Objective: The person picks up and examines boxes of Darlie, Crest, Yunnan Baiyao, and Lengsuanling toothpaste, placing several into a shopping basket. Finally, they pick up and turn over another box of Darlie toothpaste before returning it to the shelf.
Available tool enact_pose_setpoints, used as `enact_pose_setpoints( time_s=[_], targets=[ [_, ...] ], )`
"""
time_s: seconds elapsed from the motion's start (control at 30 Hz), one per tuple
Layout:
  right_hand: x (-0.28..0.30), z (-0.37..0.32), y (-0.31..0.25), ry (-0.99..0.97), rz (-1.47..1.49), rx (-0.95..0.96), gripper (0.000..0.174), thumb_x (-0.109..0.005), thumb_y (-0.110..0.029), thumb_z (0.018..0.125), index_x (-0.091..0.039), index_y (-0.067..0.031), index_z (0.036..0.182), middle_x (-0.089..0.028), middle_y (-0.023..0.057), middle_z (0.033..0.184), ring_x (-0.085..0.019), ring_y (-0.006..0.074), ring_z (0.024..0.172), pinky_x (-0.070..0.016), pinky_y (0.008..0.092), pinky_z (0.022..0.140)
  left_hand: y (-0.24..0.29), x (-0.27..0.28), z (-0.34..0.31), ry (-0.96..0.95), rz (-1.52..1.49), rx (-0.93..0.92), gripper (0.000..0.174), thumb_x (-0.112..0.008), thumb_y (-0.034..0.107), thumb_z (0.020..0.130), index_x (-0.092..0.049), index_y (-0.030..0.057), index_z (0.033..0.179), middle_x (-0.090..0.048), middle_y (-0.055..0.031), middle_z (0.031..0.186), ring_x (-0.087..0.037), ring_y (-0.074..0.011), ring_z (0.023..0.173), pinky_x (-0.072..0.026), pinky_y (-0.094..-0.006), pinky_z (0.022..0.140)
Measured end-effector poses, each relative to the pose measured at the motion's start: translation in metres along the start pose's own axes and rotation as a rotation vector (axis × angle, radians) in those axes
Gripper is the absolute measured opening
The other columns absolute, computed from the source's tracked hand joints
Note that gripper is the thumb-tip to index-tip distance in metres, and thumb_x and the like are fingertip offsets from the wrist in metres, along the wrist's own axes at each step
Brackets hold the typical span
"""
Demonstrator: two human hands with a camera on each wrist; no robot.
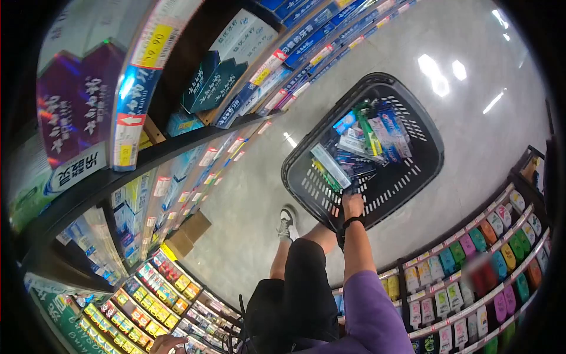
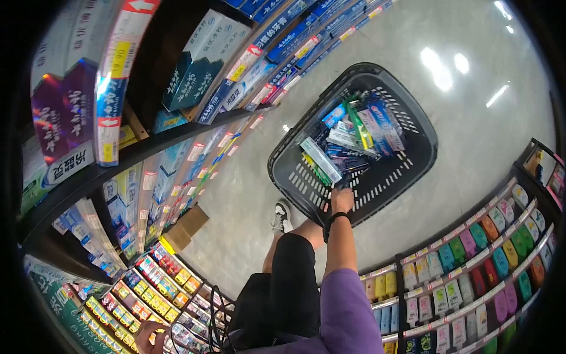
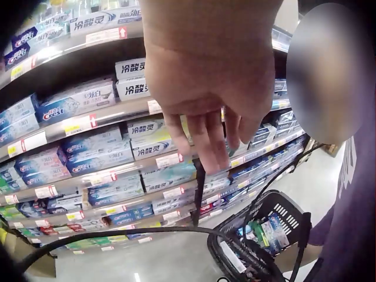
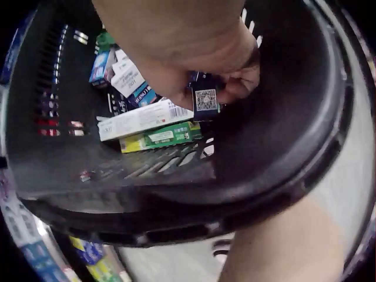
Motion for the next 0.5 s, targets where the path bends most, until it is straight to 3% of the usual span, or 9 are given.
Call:
enact_pose_setpoints(
  time_s=[0.03,0.07,0.17,0.2,0.27,0.3,0.4,0.43,0.5],
  targets=[
    [-0.002,0.001,0.010,0.007,0.053,-0.075,0.053,-0.071,-0.040,0.079,-0.069,0.0060,0.105,-0.069,0.0328,0.110,-0.068,0.0479,0.103,-0.0555,0.0517,0.089,-0.001,-0.001,-0.002,-0.006,-0.048,-0.080,0.016,-0.068,0.000,0.091,-0.070,0.0013,0.107,-0.072,-0.0166,0.102,-0.067,-0.0334,0.095,-0.0537,-0.0419,0.082],
    [-0.002,0.003,0.016,0.002,0.017,-0.077,0.053,-0.072,-0.041,0.078,-0.072,0.0042,0.105,-0.069,0.0322,0.112,-0.067,0.0468,0.107,-0.0544,0.0501,0.091,-0.003,0.000,-0.004,-0.004,-0.016,-0.168,0.016,-0.067,-0.001,0.091,-0.070,0.0001,0.106,-0.072,-0.0172,0.101,-0.067,-0.0345,0.096,-0.0532,-0.0420,0.084],
    [0.076,-0.064,-0.011,0.016,0.130,-0.120,0.056,-0.073,-0.042,0.076,-0.070,0.0039,0.108,-0.070,0.0304,0.113,-0.066,0.0455,0.113,-0.0519,0.0483,0.097,-0.013,0.012,-0.025,0.019,-0.066,-0.218,0.017,-0.066,-0.004,0.089,-0.070,-0.0002,0.106,-0.071,-0.0175,0.104,-0.067,-0.0346,0.097,-0.0531,-0.0425,0.086],
    [0.098,-0.083,-0.014,0.044,0.083,-0.105,0.054,-0.073,-0.036,0.077,-0.068,0.0044,0.112,-0.072,0.0272,0.109,-0.071,0.0385,0.103,-0.0567,0.0436,0.087,-0.018,0.016,-0.033,0.079,-0.094,-0.240,0.019,-0.066,-0.002,0.084,-0.070,0.0005,0.102,-0.072,-0.0151,0.099,-0.067,-0.0330,0.093,-0.0524,-0.0414,0.083],
    [0.102,-0.085,0.019,-0.206,0.223,0.037,0.052,-0.074,-0.028,0.079,-0.066,0.0031,0.120,-0.073,0.0212,0.104,-0.073,0.0271,0.092,-0.0593,0.0385,0.076,-0.033,0.021,-0.046,0.207,-0.158,-0.276,0.021,-0.065,0.001,0.073,-0.071,0.0018,0.093,-0.073,-0.0104,0.089,-0.067,-0.0297,0.083,-0.0509,-0.0392,0.079],
    [0.139,-0.121,0.007,-0.370,0.328,-0.049,0.049,-0.073,-0.019,0.083,-0.065,0.0015,0.127,-0.072,0.0158,0.102,-0.071,0.0185,0.086,-0.0599,0.0345,0.069,-0.035,0.027,-0.055,0.259,-0.201,-0.341,0.021,-0.065,0.001,0.074,-0.070,0.0023,0.094,-0.072,-0.0101,0.088,-0.067,-0.0294,0.083,-0.0508,-0.0392,0.079],
    [0.199,-0.193,0.010,-0.527,0.548,0.133,0.050,-0.073,-0.014,0.087,-0.062,0.0012,0.133,-0.072,0.0130,0.108,-0.071,0.0205,0.091,-0.0614,0.0378,0.074,-0.060,0.040,-0.082,0.242,-0.267,-0.215,0.019,-0.064,0.003,0.077,-0.070,0.0022,0.094,-0.072,-0.0097,0.087,-0.067,-0.0269,0.082,-0.0507,-0.0379,0.078],
    [0.221,-0.224,0.003,-0.579,0.577,0.221,0.050,-0.072,-0.013,0.088,-0.061,0.0015,0.134,-0.071,0.0125,0.110,-0.071,0.0206,0.093,-0.0614,0.0374,0.076,-0.075,0.038,-0.084,0.326,-0.366,-0.435,0.017,-0.064,0.004,0.081,-0.070,0.0021,0.096,-0.073,-0.0097,0.087,-0.068,-0.0255,0.083,-0.0512,-0.0358,0.079],
    [0.267,-0.295,-0.017,-0.689,0.624,0.405,0.051,-0.071,-0.011,0.090,-0.059,0.0022,0.138,-0.070,0.0114,0.114,-0.070,0.0208,0.097,-0.0613,0.0364,0.079,-0.104,0.033,-0.091,0.380,-0.454,-0.508,0.016,-0.068,0.003,0.082,-0.071,0.0022,0.098,-0.074,-0.0101,0.090,-0.068,-0.0279,0.086,-0.0513,-0.0377,0.080]
  ],
)
Point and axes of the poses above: each hand's wrist, its own z-axis towards the middle knuckle, its own x-axis out of the back of the hand, y = z × x, the point moved 4 cm from there along z, towards the middle knuckle
